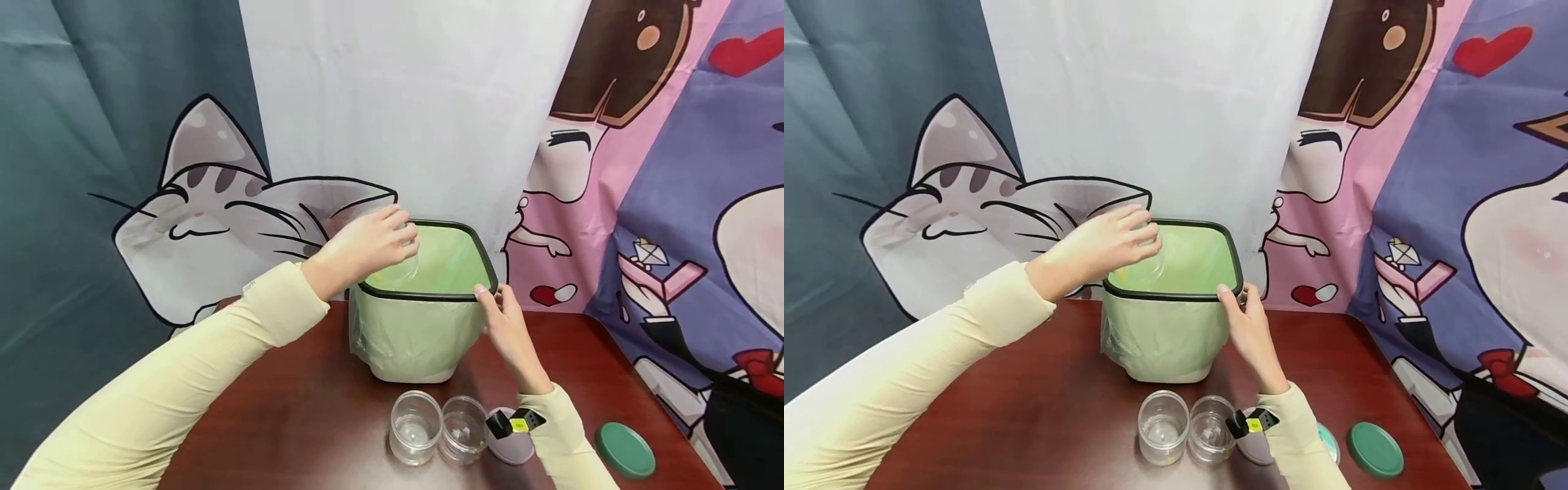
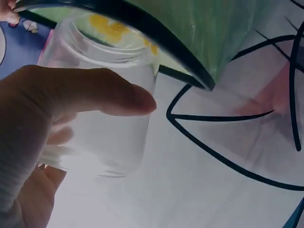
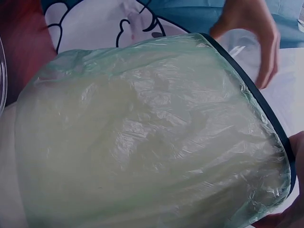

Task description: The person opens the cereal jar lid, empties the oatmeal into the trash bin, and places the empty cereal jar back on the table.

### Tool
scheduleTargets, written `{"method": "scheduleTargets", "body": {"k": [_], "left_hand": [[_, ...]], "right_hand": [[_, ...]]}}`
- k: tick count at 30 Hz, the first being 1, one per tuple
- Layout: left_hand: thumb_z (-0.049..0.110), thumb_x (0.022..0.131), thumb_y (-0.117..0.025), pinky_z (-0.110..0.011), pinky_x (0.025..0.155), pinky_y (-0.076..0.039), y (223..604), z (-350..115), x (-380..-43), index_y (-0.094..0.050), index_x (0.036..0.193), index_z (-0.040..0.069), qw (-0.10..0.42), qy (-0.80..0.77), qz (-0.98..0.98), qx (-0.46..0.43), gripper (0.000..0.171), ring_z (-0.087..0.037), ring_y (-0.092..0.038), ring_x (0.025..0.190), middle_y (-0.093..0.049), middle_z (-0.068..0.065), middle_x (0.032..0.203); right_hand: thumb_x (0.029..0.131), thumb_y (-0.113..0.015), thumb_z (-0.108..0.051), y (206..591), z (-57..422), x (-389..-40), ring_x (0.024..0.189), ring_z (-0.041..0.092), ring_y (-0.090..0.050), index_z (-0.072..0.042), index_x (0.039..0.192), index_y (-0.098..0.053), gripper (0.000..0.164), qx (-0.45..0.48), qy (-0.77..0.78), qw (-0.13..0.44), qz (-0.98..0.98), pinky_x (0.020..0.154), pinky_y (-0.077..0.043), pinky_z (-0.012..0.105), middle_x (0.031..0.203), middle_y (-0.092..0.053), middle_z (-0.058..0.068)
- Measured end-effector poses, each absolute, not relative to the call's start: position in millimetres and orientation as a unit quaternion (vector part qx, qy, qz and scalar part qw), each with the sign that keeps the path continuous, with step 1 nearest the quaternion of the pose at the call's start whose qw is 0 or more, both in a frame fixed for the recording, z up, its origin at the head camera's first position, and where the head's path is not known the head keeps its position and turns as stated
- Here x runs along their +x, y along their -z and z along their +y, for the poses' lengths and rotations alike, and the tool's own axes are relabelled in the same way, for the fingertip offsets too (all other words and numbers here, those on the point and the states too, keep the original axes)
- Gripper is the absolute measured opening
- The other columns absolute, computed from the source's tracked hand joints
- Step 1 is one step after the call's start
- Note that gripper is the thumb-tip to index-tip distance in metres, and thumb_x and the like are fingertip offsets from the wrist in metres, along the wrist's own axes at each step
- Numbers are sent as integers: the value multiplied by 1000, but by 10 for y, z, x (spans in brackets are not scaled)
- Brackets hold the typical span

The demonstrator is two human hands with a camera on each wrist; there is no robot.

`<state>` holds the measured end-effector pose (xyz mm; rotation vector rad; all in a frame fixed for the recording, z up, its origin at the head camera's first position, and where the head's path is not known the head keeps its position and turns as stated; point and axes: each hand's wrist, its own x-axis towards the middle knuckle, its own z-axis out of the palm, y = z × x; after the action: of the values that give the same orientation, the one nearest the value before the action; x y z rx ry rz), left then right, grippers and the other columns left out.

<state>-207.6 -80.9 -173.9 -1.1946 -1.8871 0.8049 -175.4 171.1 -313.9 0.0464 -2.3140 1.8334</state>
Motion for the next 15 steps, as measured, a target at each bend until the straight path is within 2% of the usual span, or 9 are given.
{"method": "scheduleTargets", "body": {"k": [6,10,15], "left_hand": [[0,76,-58,-34,101,-32,1683,-791,-2077,-60,103,12,393,-330,-736,-441,30,-27,-48,100,-55,-4,102],[-1,77,-55,-32,98,-33,1762,-778,-2087,-61,102,13,377,-336,-734,-455,29,-25,-49,97,-57,-3,102],[-2,77,-55,-34,96,-35,1701,-801,-2058,-58,101,9,417,-307,-711,-477,27,-27,-48,97,-55,-6,102]], "right_hand": [[91,-48,-46,3146,1724,-1764,86,17,-55,-9,122,-39,49,13,-620,97,-779,73,-50,38,110,-49,13],[91,-47,-46,3146,1720,-1760,85,19,-52,-8,120,-39,49,7,-603,100,-792,70,-49,37,108,-50,13],[92,-47,-45,3137,1707,-1774,83,18,-51,-7,119,-40,48,7,-596,102,-796,68,-48,34,107,-50,13]]}}
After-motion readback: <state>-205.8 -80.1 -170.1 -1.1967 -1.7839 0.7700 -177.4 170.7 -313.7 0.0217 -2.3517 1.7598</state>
